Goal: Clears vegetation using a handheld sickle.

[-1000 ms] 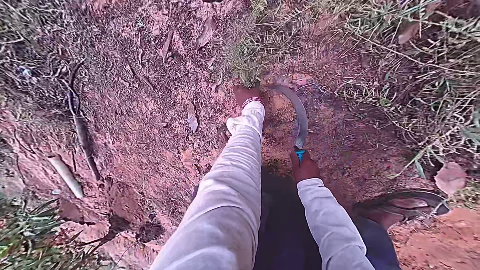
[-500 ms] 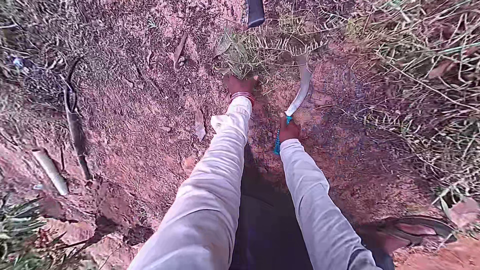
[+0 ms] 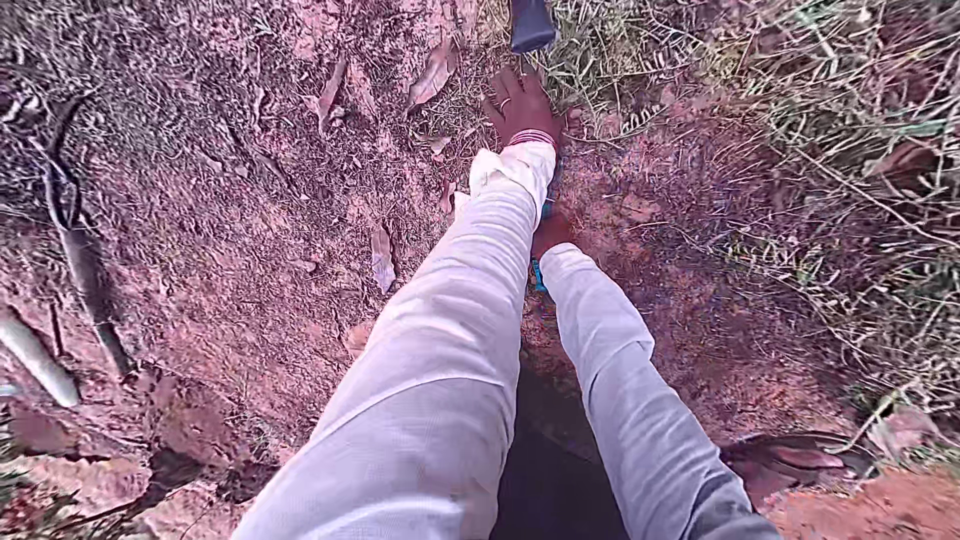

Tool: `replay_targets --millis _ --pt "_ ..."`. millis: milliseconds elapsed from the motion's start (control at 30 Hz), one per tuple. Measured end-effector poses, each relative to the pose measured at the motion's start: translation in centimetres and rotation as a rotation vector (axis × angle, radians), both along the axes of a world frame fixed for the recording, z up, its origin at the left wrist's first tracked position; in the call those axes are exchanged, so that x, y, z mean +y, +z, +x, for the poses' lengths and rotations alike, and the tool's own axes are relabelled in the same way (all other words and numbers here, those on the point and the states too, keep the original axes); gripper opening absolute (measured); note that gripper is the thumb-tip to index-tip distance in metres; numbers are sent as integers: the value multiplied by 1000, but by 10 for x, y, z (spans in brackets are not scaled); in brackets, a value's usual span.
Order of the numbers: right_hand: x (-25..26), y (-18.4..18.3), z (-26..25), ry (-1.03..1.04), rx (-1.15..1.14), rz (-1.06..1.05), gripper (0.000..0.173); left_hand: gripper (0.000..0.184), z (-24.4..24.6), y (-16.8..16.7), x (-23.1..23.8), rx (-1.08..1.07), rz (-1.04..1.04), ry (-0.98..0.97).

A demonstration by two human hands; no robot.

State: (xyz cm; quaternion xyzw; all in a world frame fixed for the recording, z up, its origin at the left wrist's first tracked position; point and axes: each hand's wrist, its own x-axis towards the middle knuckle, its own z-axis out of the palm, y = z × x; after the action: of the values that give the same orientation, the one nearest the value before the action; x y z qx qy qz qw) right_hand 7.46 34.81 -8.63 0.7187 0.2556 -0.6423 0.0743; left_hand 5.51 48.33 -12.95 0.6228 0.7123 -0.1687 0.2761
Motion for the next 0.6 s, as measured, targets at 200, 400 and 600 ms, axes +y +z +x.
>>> replay_targets --millis 200,400,600 --pt "-16 46 -12 -179 51 -88 61 54 -2 0 14 -28 -93 -324" --pt "-134 124 3 -291 -49 -43 51 70 -36 44 52 -5 -284 -343" --pt "-173 131 48 -98 -323 318 58 64 -144 116 73 -281 303 349"
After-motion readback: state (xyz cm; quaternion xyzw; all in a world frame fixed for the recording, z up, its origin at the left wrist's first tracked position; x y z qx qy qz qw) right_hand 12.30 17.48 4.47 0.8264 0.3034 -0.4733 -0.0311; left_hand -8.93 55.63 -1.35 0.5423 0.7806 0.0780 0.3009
